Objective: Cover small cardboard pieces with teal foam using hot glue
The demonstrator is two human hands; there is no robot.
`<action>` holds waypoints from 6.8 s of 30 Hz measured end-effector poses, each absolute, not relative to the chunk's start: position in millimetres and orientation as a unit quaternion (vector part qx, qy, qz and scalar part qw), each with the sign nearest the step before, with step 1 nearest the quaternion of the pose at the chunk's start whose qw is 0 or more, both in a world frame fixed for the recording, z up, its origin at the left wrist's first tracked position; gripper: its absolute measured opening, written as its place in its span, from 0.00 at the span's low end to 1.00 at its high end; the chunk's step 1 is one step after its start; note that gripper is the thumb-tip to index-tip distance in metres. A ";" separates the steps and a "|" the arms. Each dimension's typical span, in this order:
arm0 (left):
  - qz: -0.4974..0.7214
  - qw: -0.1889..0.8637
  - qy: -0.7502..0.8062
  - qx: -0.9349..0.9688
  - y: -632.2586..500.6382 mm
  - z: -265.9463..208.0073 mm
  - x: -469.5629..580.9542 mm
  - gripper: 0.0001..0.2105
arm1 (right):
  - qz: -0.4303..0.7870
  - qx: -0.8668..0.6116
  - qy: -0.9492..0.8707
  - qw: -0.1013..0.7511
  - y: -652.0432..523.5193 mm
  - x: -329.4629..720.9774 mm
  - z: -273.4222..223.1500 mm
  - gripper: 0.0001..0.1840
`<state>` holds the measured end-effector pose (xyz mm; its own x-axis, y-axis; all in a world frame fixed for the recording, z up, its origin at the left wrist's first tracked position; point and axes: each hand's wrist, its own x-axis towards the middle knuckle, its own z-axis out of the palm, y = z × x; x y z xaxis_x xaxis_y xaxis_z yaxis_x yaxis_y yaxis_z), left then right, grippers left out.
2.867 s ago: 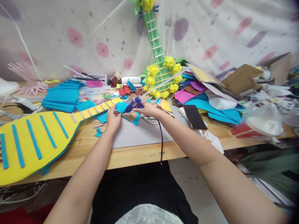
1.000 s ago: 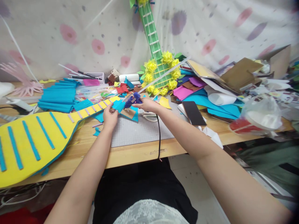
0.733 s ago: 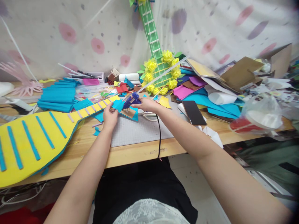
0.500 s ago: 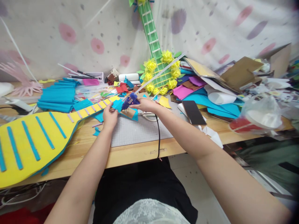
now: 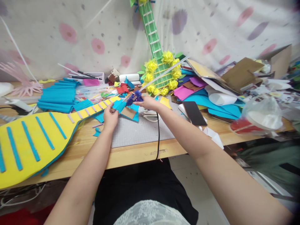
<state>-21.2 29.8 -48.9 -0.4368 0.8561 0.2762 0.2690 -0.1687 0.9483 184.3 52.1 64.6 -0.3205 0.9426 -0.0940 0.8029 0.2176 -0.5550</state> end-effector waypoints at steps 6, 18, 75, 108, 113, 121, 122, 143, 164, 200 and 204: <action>0.597 0.252 0.599 0.471 28.2 -46.9 -20.5 0.25 | 0.263 -0.560 -0.771 0.154 54.5 184.5 60.8 0.22; 0.616 0.254 0.587 0.460 31.5 -50.2 -22.1 0.25 | 0.236 -0.560 -0.781 0.142 51.9 186.4 67.6 0.19; 0.606 0.242 0.601 0.461 25.5 -41.7 -19.8 0.25 | 0.213 -0.559 -0.800 0.056 38.7 224.4 80.2 0.18; 0.616 0.242 0.591 0.461 26.0 -43.7 -18.4 0.24 | 0.334 -0.531 -0.770 0.116 36.3 182.7 80.5 0.23; 0.613 0.230 0.595 0.467 25.1 -42.8 -18.4 0.24 | 0.315 -0.527 -0.784 0.091 34.6 179.3 80.1 0.25; 0.613 0.229 0.594 0.468 26.9 -44.7 -19.9 0.24 | 0.283 -0.528 -0.799 0.059 29.2 170.0 88.1 0.21; 0.613 0.229 0.594 0.467 27.3 -45.1 -20.1 0.24 | 0.276 -0.528 -0.801 0.058 29.2 169.8 88.5 0.21; 0.603 0.216 0.604 0.474 25.1 -41.2 -19.6 0.23 | 0.259 -0.518 -0.815 0.033 32.6 188.3 87.3 0.24; 0.608 0.222 0.600 0.470 27.2 -44.1 -21.3 0.24 | 0.234 -0.525 -0.818 -0.015 30.3 212.1 85.8 0.23; 0.604 0.239 0.602 0.464 22.7 -37.5 -16.9 0.23 | 0.201 -0.552 -0.809 0.026 51.3 222.7 78.6 0.23; 0.594 0.239 0.611 0.466 22.3 -36.6 -17.0 0.24 | 0.209 -0.545 -0.812 0.013 47.3 220.9 81.5 0.21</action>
<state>-17.0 22.3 -36.6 -0.4518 0.8529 0.2618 0.2851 -0.1400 0.9482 220.9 47.3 81.5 -0.4059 0.8904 -0.2061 0.8792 0.3189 -0.3539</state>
